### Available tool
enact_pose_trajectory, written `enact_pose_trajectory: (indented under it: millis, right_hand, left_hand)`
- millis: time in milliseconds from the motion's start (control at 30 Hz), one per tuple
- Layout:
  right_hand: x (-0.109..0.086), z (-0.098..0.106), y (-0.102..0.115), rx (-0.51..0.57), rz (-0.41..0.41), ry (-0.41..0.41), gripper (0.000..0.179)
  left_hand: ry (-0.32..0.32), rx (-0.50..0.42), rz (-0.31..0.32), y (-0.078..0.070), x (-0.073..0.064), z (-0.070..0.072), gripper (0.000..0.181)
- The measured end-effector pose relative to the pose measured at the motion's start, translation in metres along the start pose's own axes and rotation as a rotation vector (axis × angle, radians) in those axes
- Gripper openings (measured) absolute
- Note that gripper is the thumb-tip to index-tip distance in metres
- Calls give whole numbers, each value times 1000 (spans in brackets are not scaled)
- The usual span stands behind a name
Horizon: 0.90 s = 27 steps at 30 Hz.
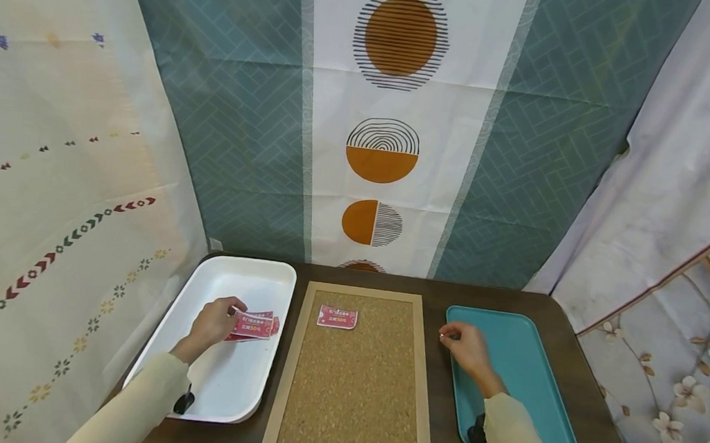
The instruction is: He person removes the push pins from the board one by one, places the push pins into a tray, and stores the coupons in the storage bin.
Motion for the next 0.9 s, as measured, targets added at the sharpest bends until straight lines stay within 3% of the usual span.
enact_pose_trajectory:
  millis: [200,467,900]
  right_hand:
    - [-1,18,-15,-43,10,-70,9]
    - [-6,27,-33,-86,-56,-42,8]
    - [-13,29,-46,-208,-46,-36,8]
  left_hand:
    - [9,16,2,-3,1,2,27]
    - [7,25,8,-1,2,2,28]
    - [13,19,17,4,1,-1,28]
Point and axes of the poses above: each hand's wrist, its own x-axis towards the middle knuckle, its own z-axis out of the back of the hand, y = z × x, the point moved 7 cm from there along x, towards the middle knuckle, and after that the axes turned 13 degrees about -y, right-handed, at the moved point
